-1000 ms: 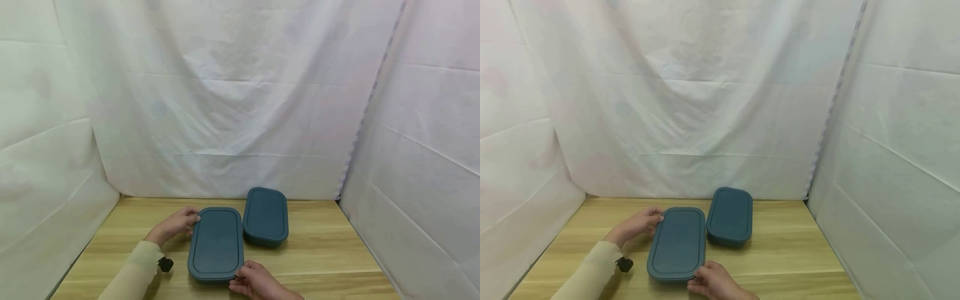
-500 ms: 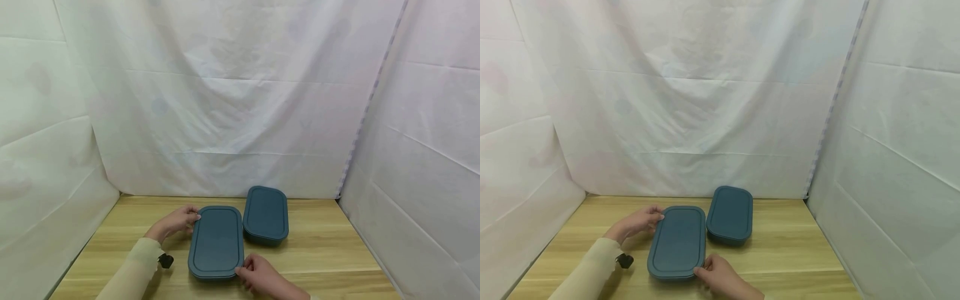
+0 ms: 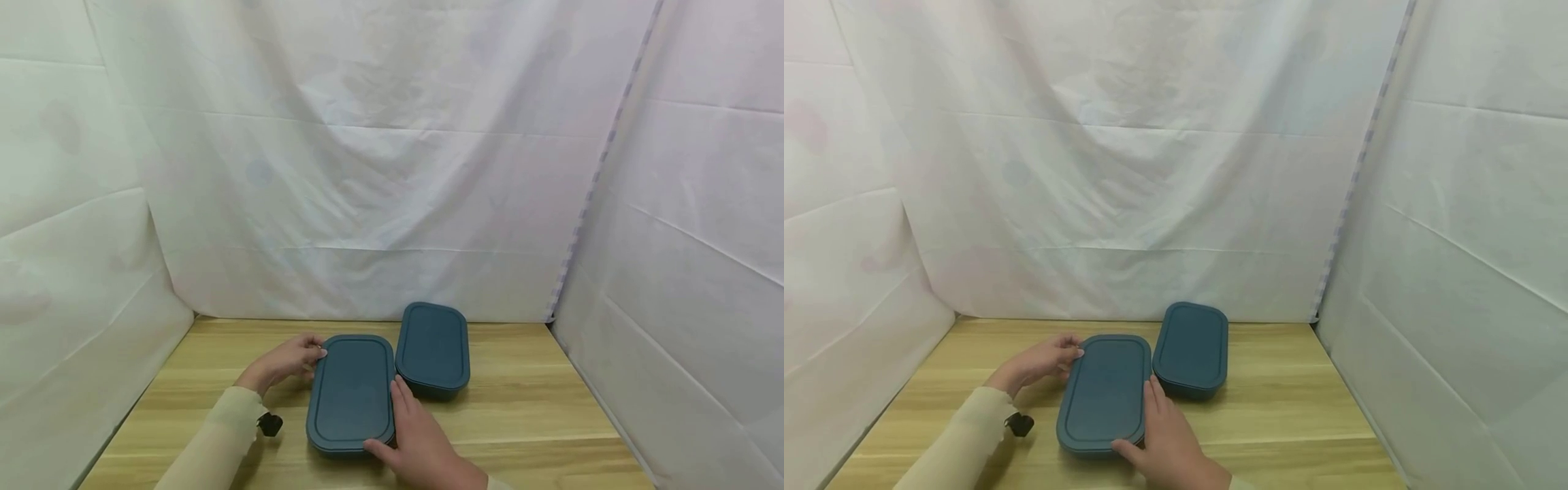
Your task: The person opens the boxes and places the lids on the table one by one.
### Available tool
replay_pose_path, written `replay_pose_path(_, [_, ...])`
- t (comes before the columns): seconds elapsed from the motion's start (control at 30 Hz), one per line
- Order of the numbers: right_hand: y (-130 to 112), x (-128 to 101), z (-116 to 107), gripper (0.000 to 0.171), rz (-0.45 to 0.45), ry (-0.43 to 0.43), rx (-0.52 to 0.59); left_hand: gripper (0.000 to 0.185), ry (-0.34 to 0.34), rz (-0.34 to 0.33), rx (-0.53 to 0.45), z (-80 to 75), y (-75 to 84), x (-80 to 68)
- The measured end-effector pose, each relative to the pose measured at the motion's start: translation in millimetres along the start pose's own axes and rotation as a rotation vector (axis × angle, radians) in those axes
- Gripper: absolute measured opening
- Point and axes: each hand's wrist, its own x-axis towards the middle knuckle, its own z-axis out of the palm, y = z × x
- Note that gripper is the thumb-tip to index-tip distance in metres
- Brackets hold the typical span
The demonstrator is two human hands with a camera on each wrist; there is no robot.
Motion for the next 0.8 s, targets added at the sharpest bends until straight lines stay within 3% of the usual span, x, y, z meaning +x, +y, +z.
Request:
replay_pose_path(0.2, [-0.8,6.9,5.4,0.122,-0.038,-0.013,-0.084,0.028,0.007,-0.011,0.002,-0.2,0.4,0.5])
replay_pose_path(0.47, [-5.3,14.5,12.3,0.131,-0.02,-0.033,-0.181,0.029,0.003,-0.022,-0.006,-0.4,0.9,-0.7])
replay_pose_path(0.8, [-9.8,16.3,14.8,0.134,0.038,-0.055,-0.142,0.028,-0.009,-0.026,-0.015,-2.0,-0.7,1.9])
